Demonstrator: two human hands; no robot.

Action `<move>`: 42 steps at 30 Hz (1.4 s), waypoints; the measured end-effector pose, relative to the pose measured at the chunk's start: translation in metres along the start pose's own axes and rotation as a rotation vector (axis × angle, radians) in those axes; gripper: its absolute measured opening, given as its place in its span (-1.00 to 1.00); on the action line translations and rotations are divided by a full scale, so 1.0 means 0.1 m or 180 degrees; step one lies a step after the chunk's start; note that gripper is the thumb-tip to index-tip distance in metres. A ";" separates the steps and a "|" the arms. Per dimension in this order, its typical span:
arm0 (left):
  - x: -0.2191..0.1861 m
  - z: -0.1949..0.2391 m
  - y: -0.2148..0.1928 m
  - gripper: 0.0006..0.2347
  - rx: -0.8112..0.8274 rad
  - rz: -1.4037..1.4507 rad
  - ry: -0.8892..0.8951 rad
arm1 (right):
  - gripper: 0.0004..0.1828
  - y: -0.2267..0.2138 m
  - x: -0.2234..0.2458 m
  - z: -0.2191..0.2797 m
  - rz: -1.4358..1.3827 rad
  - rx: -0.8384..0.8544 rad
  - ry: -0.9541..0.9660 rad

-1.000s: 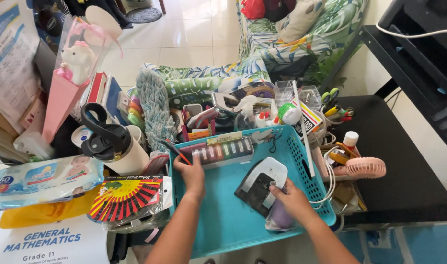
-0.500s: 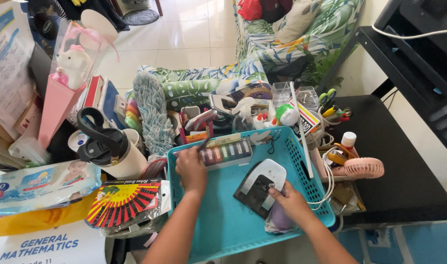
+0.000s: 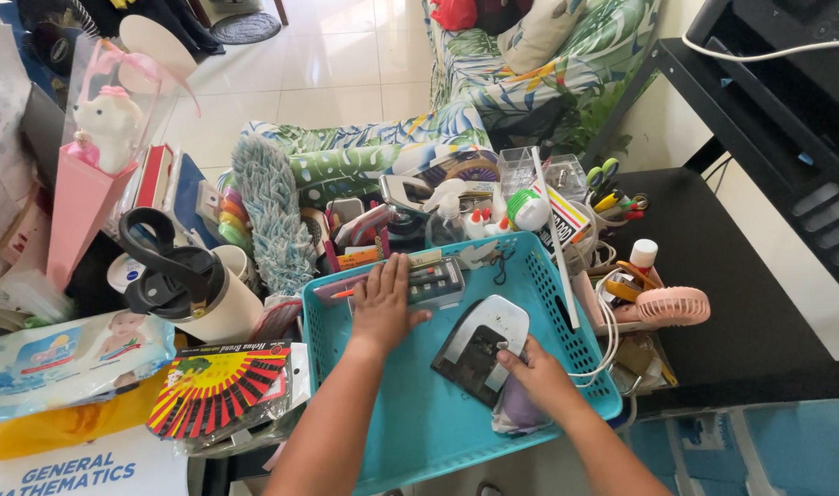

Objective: The person cleans a light blue plastic basket using a cloth. They remove various items from the basket, including a stapler and a small box, and place them on the surrounding desk. The person wipes the interior and exterior surfaces of the basket thoroughly before placing it back on the desk.

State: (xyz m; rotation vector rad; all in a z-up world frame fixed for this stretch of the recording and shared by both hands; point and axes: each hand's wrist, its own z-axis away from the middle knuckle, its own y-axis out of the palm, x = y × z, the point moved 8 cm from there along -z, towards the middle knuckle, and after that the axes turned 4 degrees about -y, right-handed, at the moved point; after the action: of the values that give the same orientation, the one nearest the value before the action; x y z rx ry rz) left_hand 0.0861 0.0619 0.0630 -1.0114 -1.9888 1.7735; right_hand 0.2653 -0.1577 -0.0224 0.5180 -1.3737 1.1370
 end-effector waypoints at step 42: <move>0.05 0.05 -0.19 -0.57 0.0087 -0.0750 -0.0211 | -0.41 0.04 0.16 0.10 -0.0379 0.0015 0.0213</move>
State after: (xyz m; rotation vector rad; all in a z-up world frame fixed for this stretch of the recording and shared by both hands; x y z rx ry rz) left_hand 0.0740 0.0614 0.0791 -0.6856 -2.0223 1.7205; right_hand 0.2536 -0.1593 -0.0067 0.5533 -1.2660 1.0521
